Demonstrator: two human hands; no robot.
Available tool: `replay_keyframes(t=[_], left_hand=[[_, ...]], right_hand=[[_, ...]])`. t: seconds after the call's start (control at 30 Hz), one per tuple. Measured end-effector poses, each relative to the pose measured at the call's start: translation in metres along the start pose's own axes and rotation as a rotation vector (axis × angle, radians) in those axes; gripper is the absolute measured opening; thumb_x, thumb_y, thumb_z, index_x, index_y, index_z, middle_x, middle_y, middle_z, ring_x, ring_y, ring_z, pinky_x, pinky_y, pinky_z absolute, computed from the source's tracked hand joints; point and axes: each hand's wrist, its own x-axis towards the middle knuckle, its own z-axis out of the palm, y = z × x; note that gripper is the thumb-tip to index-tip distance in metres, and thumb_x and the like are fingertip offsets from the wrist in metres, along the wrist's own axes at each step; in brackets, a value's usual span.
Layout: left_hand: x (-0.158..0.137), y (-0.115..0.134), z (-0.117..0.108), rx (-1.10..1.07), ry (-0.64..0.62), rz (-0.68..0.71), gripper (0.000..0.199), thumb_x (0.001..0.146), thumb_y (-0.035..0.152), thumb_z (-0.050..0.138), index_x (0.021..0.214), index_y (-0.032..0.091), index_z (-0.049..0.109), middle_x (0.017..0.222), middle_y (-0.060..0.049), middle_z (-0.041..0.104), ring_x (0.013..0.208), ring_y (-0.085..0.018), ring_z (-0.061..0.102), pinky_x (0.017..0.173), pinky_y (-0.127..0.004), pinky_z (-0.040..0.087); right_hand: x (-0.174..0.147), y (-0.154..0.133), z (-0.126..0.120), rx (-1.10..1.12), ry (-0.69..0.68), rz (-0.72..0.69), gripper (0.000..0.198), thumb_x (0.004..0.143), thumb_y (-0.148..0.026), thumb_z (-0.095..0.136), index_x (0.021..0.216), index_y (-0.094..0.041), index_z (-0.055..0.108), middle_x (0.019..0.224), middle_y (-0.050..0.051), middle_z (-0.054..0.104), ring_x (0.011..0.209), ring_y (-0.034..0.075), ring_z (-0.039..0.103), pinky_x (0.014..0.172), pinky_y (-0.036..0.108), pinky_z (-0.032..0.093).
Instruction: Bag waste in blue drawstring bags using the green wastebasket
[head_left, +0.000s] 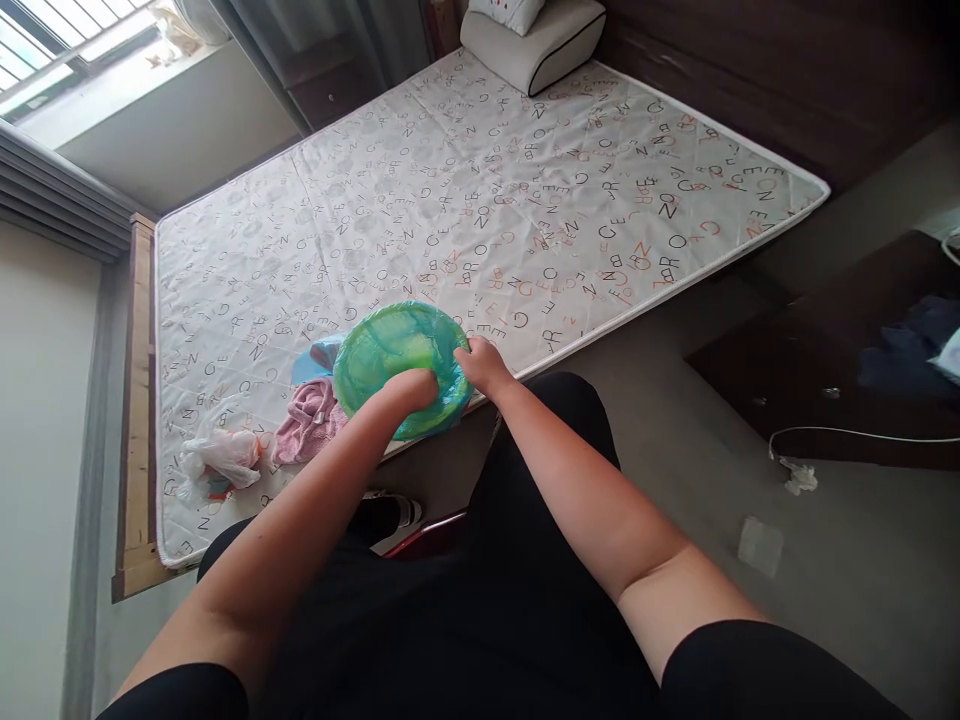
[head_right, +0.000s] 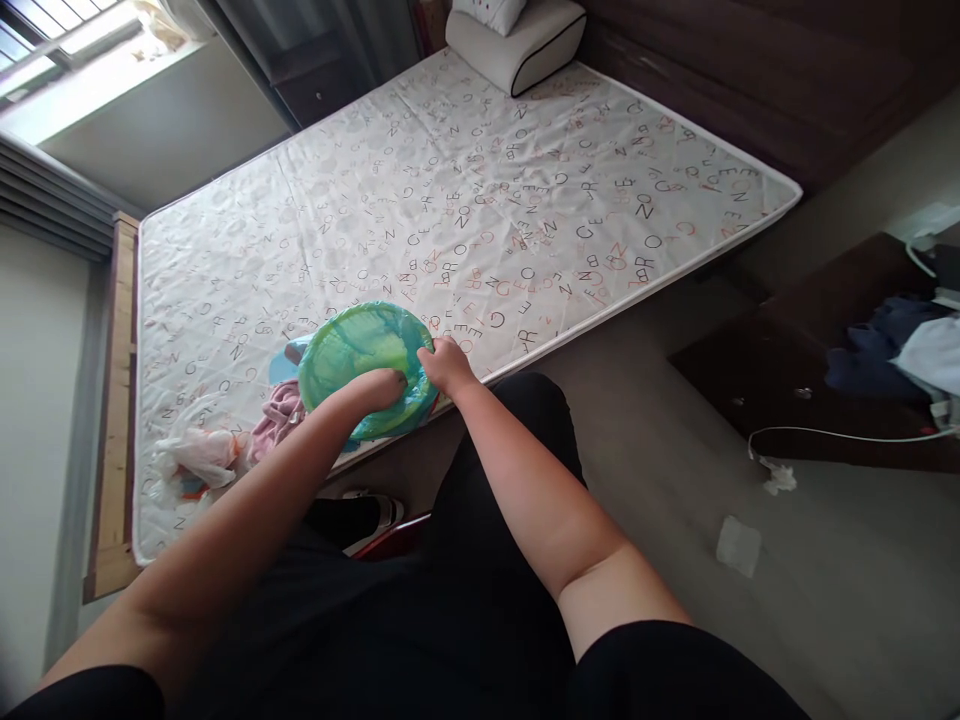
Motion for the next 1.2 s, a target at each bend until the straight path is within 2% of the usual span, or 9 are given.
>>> replay_keyframes(t=[0.1,0.2,0.3,0.37,0.5,0.6,0.77,0.97,1.2], left_hand=[[-0.020,0.004,-0.016,0.096,-0.053,-0.118,0.041,0.103,0.047,0.059,0.088,0.015,0.079,0.094,-0.021,0.079,0.107,-0.040,0.074,0.109,-0.057,0.051],[-0.054,0.015,-0.026,0.106,-0.003,-0.085,0.043,0.104,0.052,0.057,0.111,0.016,0.081,0.114,-0.022,0.080,0.113,-0.039,0.075,0.109,-0.053,0.053],[-0.100,0.017,-0.030,0.062,0.305,0.123,0.046,0.106,0.048,0.053,0.140,0.023,0.072,0.146,-0.015,0.071,0.138,-0.034,0.065,0.119,-0.047,0.049],[-0.130,0.003,-0.029,0.033,0.536,0.180,0.043,0.106,0.047,0.052,0.136,0.026,0.073,0.148,-0.009,0.071,0.145,-0.030,0.060,0.124,-0.044,0.046],[-0.168,-0.073,-0.016,0.002,0.814,-0.159,0.039,0.102,0.041,0.052,0.127,0.023,0.076,0.134,-0.011,0.077,0.130,-0.032,0.070,0.115,-0.047,0.053],[-0.178,-0.147,0.005,0.025,0.710,-0.399,0.037,0.096,0.035,0.056,0.122,0.020,0.077,0.133,-0.014,0.078,0.130,-0.035,0.070,0.115,-0.048,0.052],[-0.178,-0.229,0.041,0.005,0.507,-0.474,0.050,0.093,0.032,0.059,0.138,0.014,0.070,0.145,-0.019,0.071,0.140,-0.037,0.063,0.119,-0.047,0.048],[-0.159,-0.260,0.063,0.040,0.428,-0.465,0.084,0.082,0.024,0.073,0.162,0.016,0.051,0.169,-0.022,0.046,0.159,-0.040,0.042,0.127,-0.047,0.038],[-0.150,-0.288,0.058,-0.107,0.425,-0.626,0.063,0.086,0.032,0.072,0.148,0.024,0.067,0.164,-0.025,0.047,0.142,-0.048,0.056,0.118,-0.061,0.043]], right_hand=[[0.000,0.001,-0.001,0.029,0.039,0.045,0.022,0.090,-0.034,0.054,0.071,-0.025,0.052,0.086,0.006,0.064,0.087,0.024,0.059,0.084,0.032,0.048],[0.000,0.001,-0.001,0.089,0.070,0.097,0.022,0.090,-0.034,0.053,0.070,-0.025,0.052,0.076,0.003,0.062,0.078,0.021,0.056,0.076,0.031,0.044],[0.000,0.005,-0.003,0.164,0.123,0.168,0.023,0.090,-0.036,0.053,0.071,-0.024,0.055,0.071,0.002,0.061,0.072,0.020,0.053,0.070,0.030,0.041],[0.002,0.010,-0.005,0.222,0.188,0.218,0.023,0.090,-0.038,0.053,0.072,-0.024,0.058,0.071,0.002,0.062,0.071,0.020,0.053,0.069,0.030,0.041],[0.008,0.020,-0.004,0.463,0.289,0.267,0.020,0.085,-0.041,0.058,0.085,-0.022,0.066,0.080,0.001,0.067,0.077,0.019,0.057,0.074,0.029,0.046],[0.008,0.023,0.001,0.594,0.234,0.245,0.027,0.080,-0.041,0.064,0.097,-0.020,0.069,0.090,0.001,0.072,0.087,0.019,0.062,0.083,0.030,0.050],[0.000,0.020,0.011,0.555,0.198,0.208,0.026,0.076,-0.038,0.069,0.096,-0.020,0.070,0.091,0.001,0.074,0.096,0.021,0.064,0.093,0.034,0.052],[-0.017,0.004,0.026,0.676,0.080,0.237,0.029,0.074,-0.038,0.074,0.097,-0.023,0.067,0.093,-0.001,0.074,0.092,0.018,0.067,0.087,0.033,0.058],[-0.035,-0.018,0.048,0.745,-0.049,0.343,0.033,0.072,-0.034,0.080,0.098,-0.026,0.062,0.095,-0.002,0.074,0.084,0.017,0.069,0.070,0.031,0.063]])
